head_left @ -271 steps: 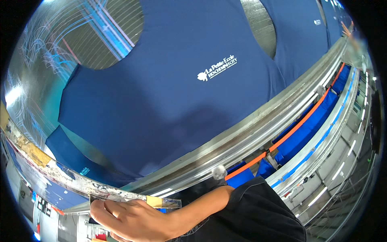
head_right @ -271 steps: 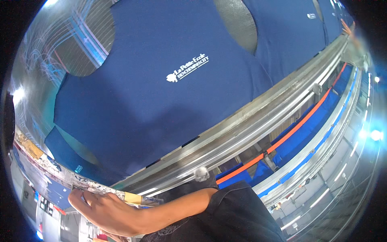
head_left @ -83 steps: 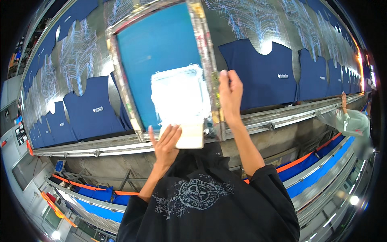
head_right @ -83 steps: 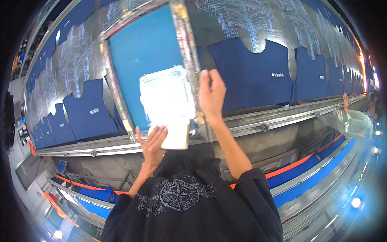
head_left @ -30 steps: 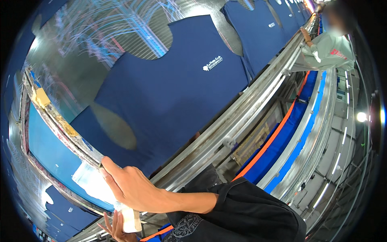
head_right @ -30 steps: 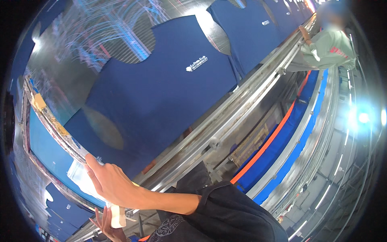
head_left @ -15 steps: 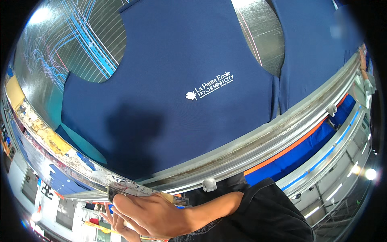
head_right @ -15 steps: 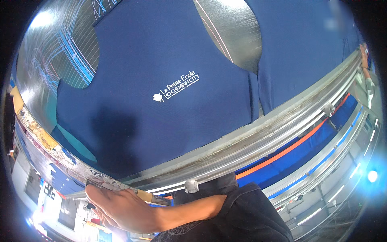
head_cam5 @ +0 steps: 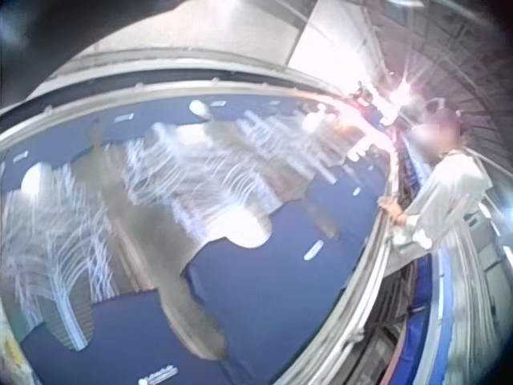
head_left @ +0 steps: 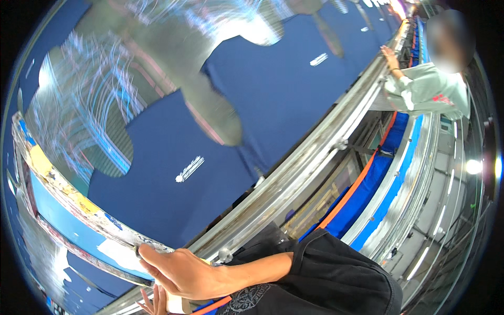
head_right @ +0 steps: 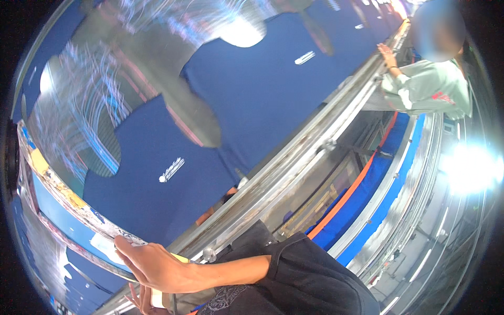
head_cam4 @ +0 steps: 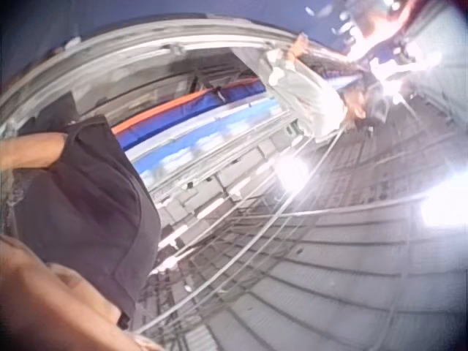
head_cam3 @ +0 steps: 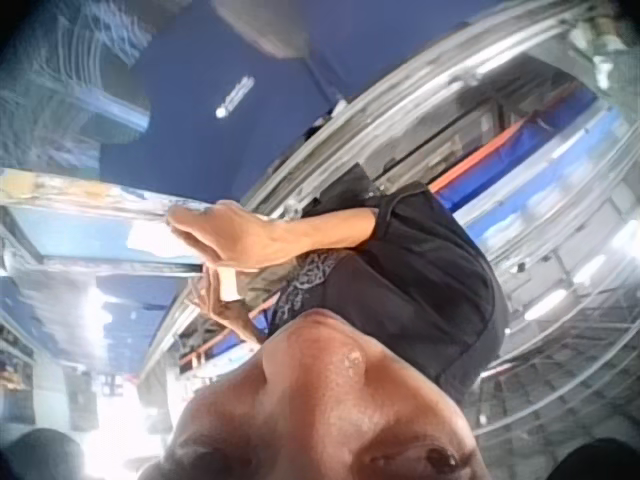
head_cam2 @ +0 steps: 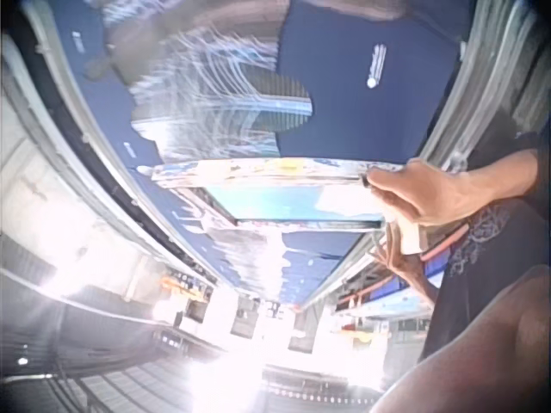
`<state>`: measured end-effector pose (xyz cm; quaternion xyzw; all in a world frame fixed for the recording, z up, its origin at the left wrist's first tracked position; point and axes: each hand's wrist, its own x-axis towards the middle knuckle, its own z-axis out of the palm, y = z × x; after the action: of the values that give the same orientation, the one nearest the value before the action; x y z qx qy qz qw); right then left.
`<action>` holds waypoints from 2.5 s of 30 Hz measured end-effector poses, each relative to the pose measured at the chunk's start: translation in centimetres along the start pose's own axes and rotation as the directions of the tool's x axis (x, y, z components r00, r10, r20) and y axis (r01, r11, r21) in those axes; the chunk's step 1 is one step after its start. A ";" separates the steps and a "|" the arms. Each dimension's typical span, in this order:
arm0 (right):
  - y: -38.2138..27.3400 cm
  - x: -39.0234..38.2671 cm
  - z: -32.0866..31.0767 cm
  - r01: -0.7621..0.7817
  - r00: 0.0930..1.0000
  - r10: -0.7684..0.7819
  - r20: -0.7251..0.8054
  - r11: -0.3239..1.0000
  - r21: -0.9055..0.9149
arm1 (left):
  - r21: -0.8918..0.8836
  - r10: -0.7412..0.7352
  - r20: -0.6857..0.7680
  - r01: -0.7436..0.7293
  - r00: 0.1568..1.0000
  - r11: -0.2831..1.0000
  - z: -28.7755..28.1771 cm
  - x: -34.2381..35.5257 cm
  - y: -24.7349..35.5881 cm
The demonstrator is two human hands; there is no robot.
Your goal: The person uses a squeegee to apply white ink through a screen onto a blue t-shirt laid on a printing table. They repeatedly pull the squeegee across the screen, lift it, and reposition the shirt as needed.
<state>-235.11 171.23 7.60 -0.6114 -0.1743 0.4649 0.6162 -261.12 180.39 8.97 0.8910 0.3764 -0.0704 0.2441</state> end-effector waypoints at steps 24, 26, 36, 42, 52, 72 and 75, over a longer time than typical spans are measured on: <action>-17.8 -12.3 -57.7 0.206 0.949 -0.202 -0.240 0.978 -0.010 | 0.082 0.081 0.155 -0.095 0.985 0.992 13.2 4.2 58.8; -17.6 -12.7 -61.2 0.197 0.956 -0.197 -0.215 0.980 -0.022 | 0.063 0.056 0.155 -0.066 0.986 0.996 14.8 4.7 61.9; -17.8 -10.4 -75.7 0.182 0.976 -0.184 -0.118 0.983 -0.025 | 0.037 -0.009 0.119 0.005 0.993 0.999 23.0 8.7 74.0; -14.7 -7.4 -81.8 0.155 0.988 -0.157 0.009 0.984 0.084 | 0.045 -0.032 0.097 0.028 0.995 0.999 27.6 11.3 76.5; -10.0 -5.2 -86.6 0.252 0.967 -0.255 0.004 0.957 0.147 | 0.162 -0.136 0.120 0.116 0.983 0.980 33.1 14.5 82.2; -11.7 -5.9 -101.6 0.223 0.969 -0.217 -0.116 0.974 0.039 | 0.200 -0.084 0.124 0.058 0.989 0.978 37.7 18.2 94.0; -14.5 -6.3 -105.9 0.082 0.982 -0.089 -0.164 0.995 -0.050 | 0.152 -0.068 0.054 0.060 0.996 0.987 39.3 18.0 97.5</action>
<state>-150.12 106.22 2.75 -0.6530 -0.1584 0.3816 0.6348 -177.35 114.41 6.40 0.8918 0.3911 -0.1324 0.1848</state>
